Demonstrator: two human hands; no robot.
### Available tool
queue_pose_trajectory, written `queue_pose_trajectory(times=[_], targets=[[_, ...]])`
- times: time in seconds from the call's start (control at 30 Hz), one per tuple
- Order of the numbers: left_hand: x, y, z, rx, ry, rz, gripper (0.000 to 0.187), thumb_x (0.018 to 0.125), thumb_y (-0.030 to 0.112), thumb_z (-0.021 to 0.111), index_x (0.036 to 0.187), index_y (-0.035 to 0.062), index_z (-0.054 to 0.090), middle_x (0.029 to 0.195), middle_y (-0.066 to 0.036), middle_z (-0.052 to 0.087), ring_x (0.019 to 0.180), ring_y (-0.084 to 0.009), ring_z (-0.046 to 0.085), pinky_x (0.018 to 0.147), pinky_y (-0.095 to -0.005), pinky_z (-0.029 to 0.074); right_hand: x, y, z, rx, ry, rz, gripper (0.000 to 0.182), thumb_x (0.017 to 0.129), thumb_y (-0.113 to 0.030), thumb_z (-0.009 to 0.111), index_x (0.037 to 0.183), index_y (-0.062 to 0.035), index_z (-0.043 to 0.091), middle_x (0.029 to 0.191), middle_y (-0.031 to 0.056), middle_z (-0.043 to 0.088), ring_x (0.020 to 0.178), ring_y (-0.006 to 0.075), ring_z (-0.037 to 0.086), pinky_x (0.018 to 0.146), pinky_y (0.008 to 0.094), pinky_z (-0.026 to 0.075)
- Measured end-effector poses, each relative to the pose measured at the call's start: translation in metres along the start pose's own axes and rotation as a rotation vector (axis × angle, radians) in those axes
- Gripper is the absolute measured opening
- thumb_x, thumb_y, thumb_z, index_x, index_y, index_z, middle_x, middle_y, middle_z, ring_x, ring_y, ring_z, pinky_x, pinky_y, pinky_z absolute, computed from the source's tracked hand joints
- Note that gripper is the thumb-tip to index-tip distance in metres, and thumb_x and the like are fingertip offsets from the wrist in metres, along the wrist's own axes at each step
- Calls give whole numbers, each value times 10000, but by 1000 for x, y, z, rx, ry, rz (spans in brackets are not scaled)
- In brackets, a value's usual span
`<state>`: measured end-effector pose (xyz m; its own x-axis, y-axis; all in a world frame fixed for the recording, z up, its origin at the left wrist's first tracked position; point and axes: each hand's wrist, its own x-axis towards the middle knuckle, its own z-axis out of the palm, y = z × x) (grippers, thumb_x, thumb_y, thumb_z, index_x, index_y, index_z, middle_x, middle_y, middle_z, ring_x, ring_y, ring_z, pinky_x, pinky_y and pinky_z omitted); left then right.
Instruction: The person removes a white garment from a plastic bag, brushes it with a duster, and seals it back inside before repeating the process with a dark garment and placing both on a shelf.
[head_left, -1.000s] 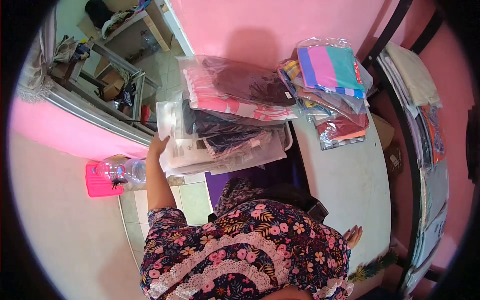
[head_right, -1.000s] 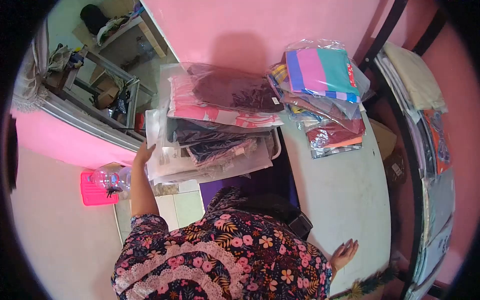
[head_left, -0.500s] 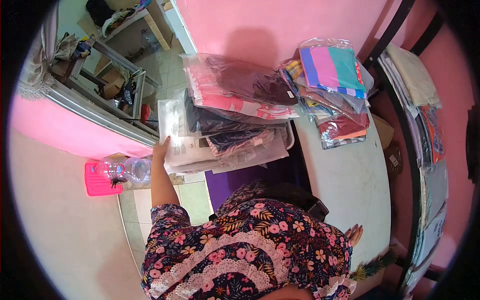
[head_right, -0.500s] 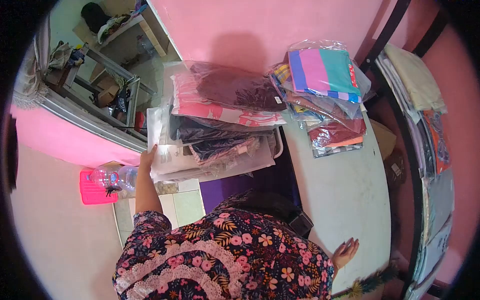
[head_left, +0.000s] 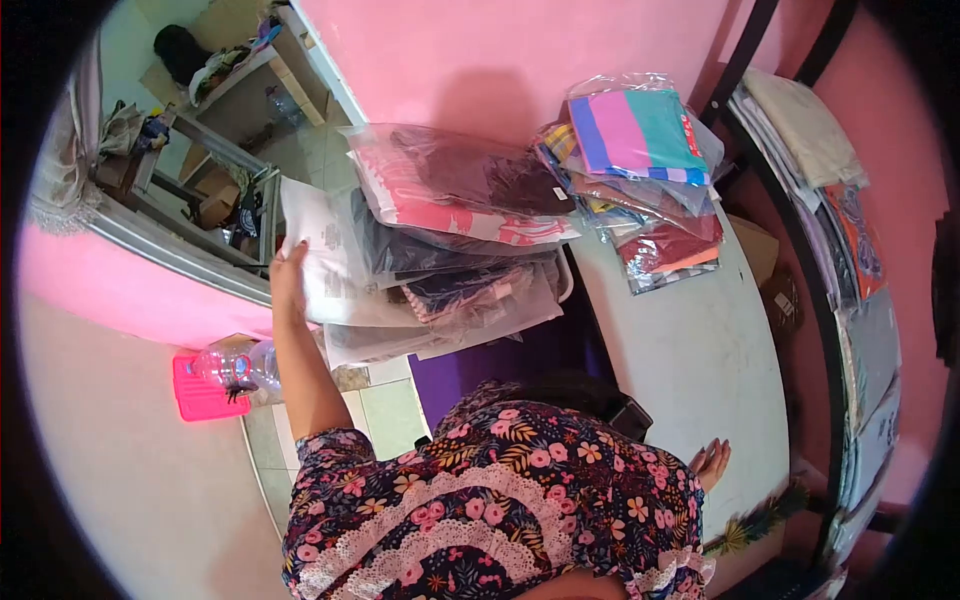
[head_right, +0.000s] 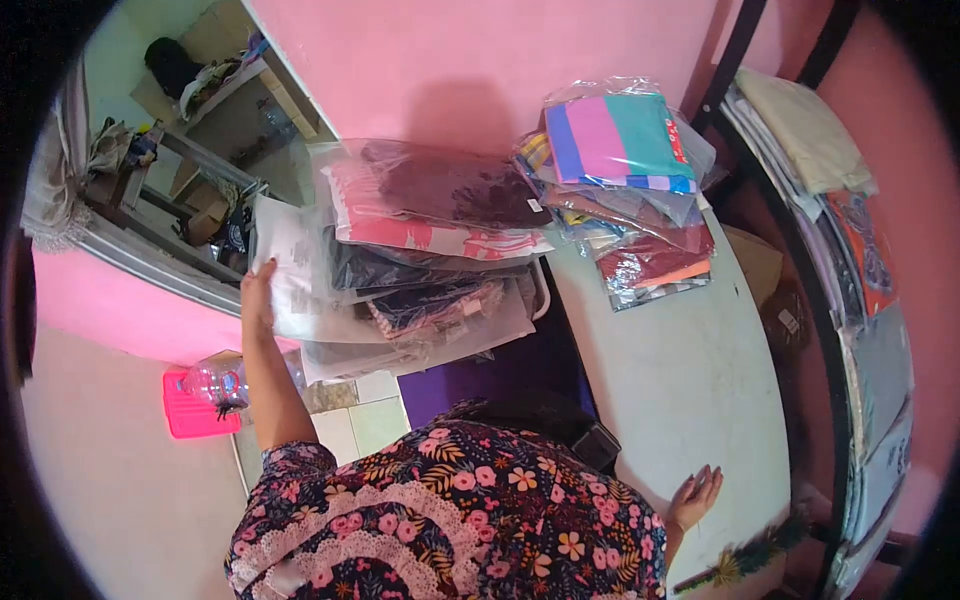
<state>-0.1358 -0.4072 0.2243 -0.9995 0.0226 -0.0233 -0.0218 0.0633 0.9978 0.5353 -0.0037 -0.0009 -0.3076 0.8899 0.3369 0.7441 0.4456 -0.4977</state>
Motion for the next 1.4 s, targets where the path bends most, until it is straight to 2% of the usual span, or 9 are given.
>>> queue_pose_trajectory(times=[0.33, 0.6, 0.73, 0.9, 1.0, 1.07, 1.13, 1.2, 1.4], targets=[[-6, 121, -65, -424, -12, 104, 424, 839, 229, 554, 1163, -41, 522, 1110, -171, 586, 1022, -289, 567, 921, -401, 439, 3, -15, -2, 158, 59, 71, 337, 866, -181, 523, 1144, 7, 550, 1292, 213, 447, 1230, 367, 383, 993, 429, 355], [-85, 196, 55, -599, 209, 241, 500, 855, 245, 529, 1266, -24, 438, 1292, -177, 471, 1150, -302, 484, 974, -436, 396, 7, -40, -4, -144, 93, 15, 330, 746, -73, 582, 1074, -37, 591, 1253, 188, 498, 1195, 371, 432, 1007, 428, 352], [-60, 158, 106, -458, -45, 494, 464, 901, 267, 460, 1279, 0, 428, 1253, -202, 489, 1087, -274, 532, 942, -426, 432, 13, -60, -10, 143, 17, 183, 351, 740, -40, 578, 1090, -59, 575, 1239, 145, 515, 1211, 349, 422, 1025, 427, 333], [-173, 174, 245, -435, -221, 326, 467, 919, 275, 409, 1262, -42, 421, 1263, -182, 487, 1134, -276, 499, 961, -387, 412, -8, -43, -22, -417, 471, 244, 338, 755, -123, 623, 1087, -80, 578, 1181, 142, 534, 1148, 368, 446, 952, 469, 366], [-179, 126, 297, -880, -1261, -205, 462, 940, 249, 371, 1284, -56, 412, 1276, -150, 489, 1153, -234, 475, 1009, -344, 350, -47, -37, -41, -631, 580, 582, 497, 749, -274, 652, 1207, -130, 524, 1186, 162, 505, 1105, 357, 461, 912, 495, 373], [-59, -45, 347, -711, -1356, -380, 390, 922, 279, 408, 1183, -2, 482, 1126, -115, 557, 1020, -215, 530, 924, -360, 412, -74, -39, -41, -655, 520, 808, 539, 740, -302, 658, 1231, -138, 506, 1193, 160, 498, 1092, 362, 473, 903, 486, 387], [-127, -32, 364, 359, -1245, 142, 304, 911, 218, 481, 1154, 36, 502, 1051, -68, 570, 938, -193, 539, 861, -331, 439, -95, -39, -45, -680, 445, 1038, 582, 731, -330, 663, 1254, -145, 488, 1199, 158, 490, 1078, 366, 485, 894, 477, 401], [-82, -199, 375, 123, -1409, 63, 300, 925, 188, 504, 1209, 91, 511, 1023, -26, 550, 911, -92, 514, 797, -246, 423, -110, -45, -46, -307, 262, 1003, 583, 732, -340, 656, 1249, -131, 485, 1191, 171, 493, 1067, 373, 499, 864, 462, 430], [-122, -216, 365, 475, -1121, 384, 345, 901, 216, 543, 1172, 6, 505, 1065, -133, 611, 961, -216, 600, 837, -293, 454, -105, -37, -46, -268, 329, 821, 437, 838, -276, 565, 1219, -86, 467, 771, 131, 606, 734, 343, 605, 687, 417, 485]])
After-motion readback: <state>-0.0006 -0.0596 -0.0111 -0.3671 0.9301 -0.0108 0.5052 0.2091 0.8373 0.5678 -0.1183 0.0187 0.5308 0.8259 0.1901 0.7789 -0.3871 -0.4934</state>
